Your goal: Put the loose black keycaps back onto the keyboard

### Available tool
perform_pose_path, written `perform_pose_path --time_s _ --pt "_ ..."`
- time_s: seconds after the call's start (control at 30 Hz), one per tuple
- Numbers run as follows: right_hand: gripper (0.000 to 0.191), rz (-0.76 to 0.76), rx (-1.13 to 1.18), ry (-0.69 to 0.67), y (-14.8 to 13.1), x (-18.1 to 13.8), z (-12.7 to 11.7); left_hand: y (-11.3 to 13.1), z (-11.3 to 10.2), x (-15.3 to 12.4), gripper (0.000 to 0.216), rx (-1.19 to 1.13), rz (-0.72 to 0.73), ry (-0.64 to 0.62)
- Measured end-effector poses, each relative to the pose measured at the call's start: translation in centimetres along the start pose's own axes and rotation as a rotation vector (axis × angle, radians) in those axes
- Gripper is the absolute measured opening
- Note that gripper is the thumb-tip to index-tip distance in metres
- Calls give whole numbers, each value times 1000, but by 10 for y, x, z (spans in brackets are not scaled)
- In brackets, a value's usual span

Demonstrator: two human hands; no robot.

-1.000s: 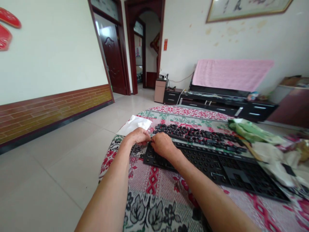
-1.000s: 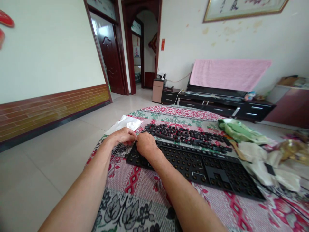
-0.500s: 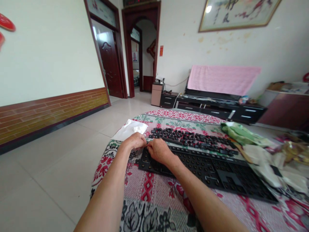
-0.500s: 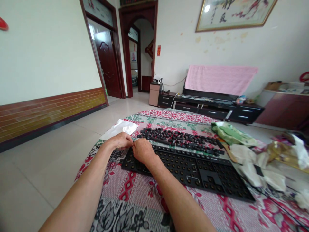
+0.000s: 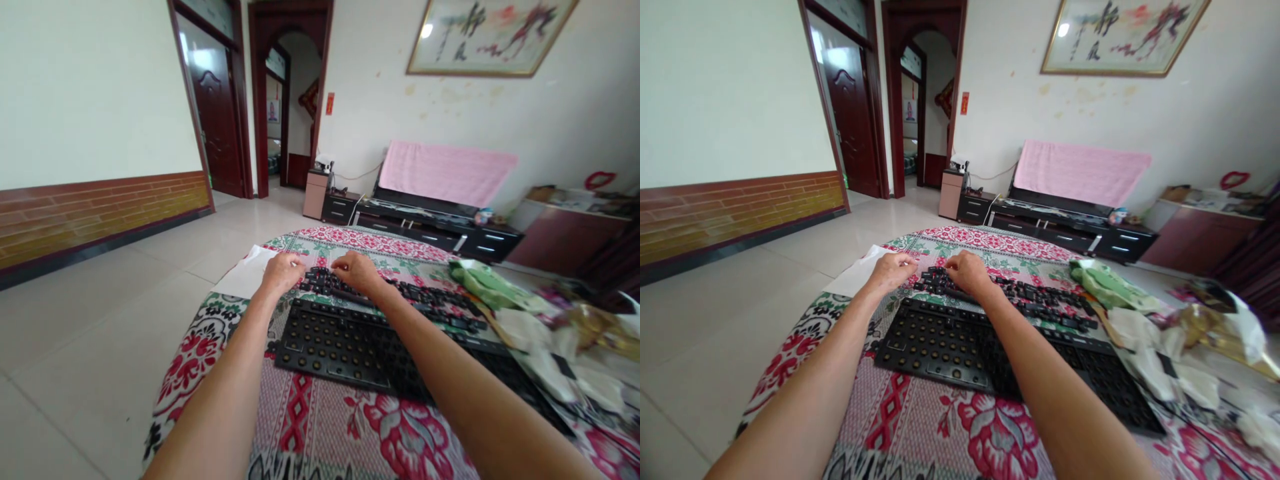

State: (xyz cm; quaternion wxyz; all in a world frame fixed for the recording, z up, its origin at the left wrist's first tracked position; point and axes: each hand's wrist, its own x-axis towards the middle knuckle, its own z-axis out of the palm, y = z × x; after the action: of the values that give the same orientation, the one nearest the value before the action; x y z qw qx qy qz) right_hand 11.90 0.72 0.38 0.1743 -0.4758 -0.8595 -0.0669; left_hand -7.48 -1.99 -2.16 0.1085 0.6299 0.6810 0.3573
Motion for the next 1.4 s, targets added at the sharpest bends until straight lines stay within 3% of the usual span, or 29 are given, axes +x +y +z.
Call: perform_pose_path --time_s 0.23,0.77,1.4 --pt "27 55 -74 -182 -6 29 19 -7 4 -1 21 -55 2 4" --pt "28 233 -131 -259 -16 43 31 -4 2 -3 21 -102 7 13" --pt "28 228 -160 -260 -17 48 36 5 -3 -4 22 -69 -46 -5"
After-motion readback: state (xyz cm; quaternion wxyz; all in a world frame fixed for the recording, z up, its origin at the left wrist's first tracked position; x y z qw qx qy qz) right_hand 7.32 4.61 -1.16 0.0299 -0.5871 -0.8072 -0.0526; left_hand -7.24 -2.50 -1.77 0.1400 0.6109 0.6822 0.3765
